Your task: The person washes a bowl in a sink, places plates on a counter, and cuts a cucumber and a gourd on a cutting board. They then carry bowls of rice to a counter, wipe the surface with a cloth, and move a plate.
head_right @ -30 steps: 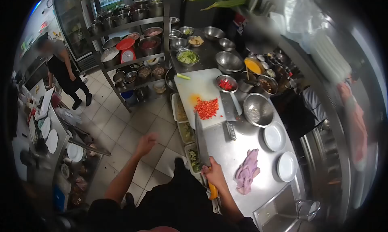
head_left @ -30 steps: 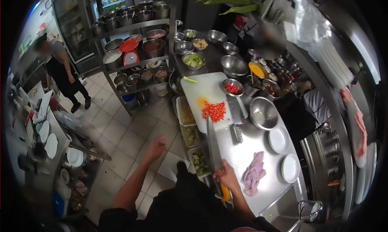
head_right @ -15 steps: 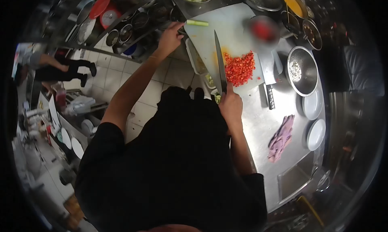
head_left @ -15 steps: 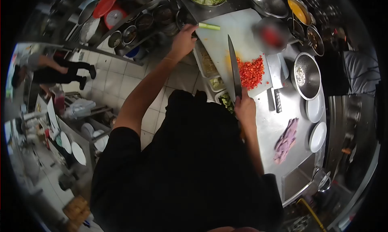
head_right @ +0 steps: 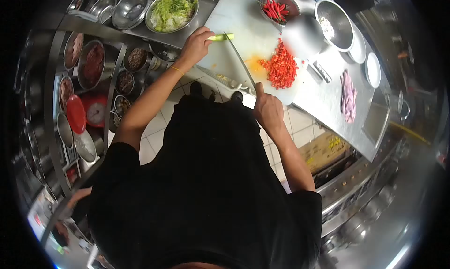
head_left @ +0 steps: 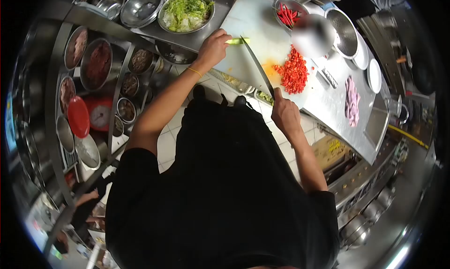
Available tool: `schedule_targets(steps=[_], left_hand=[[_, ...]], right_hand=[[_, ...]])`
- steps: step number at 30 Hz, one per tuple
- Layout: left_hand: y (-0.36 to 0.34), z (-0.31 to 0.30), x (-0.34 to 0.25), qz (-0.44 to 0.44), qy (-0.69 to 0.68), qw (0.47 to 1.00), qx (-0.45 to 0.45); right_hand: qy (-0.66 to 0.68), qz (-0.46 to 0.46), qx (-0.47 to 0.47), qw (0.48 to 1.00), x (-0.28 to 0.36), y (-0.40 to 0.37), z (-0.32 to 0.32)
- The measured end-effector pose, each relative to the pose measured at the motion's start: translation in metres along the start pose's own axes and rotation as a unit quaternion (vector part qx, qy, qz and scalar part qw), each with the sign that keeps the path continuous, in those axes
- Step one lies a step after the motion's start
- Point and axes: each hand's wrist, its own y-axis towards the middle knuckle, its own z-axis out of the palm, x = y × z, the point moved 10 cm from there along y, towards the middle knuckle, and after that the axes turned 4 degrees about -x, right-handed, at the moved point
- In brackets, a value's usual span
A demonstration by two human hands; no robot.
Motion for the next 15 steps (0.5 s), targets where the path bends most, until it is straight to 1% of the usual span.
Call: schedule_targets(steps=[3, 5, 7, 8, 10, 11, 12, 15], left_hand=[[-0.001, -0.002, 0.003, 0.010, -0.038, 0.999, 0.022], [-0.002, -0.003, 0.005, 0.020, -0.057, 0.998, 0.032], [-0.002, -0.008, 0.011, 0.017, -0.101, 0.995, 0.010], [0.000, -0.006, 0.013, 0.022, -0.105, 0.994, 0.014], [0.000, -0.002, 0.018, -0.010, -0.135, 0.990, 0.030], [0.001, -0.001, 0.018, -0.011, -0.137, 0.990, 0.033], [0.002, 0.004, 0.019, -0.016, -0.142, 0.989, 0.044], [0.005, 0.008, 0.021, -0.016, -0.156, 0.986, 0.054]], right_hand=[[0.059, 0.015, -0.038, 0.997, 0.008, 0.014, 0.022], [0.057, 0.057, -0.022, 0.997, 0.010, 0.024, 0.029], [0.071, 0.078, -0.033, 0.994, 0.018, 0.021, 0.025], [0.083, 0.089, -0.039, 0.992, 0.022, 0.020, 0.022], [0.080, 0.108, -0.034, 0.990, 0.034, 0.010, 0.015], [0.077, 0.120, -0.029, 0.989, 0.040, 0.004, 0.012], [0.070, 0.106, -0.040, 0.991, 0.050, 0.001, 0.006], [0.038, 0.111, -0.016, 0.993, 0.050, 0.004, 0.032]])
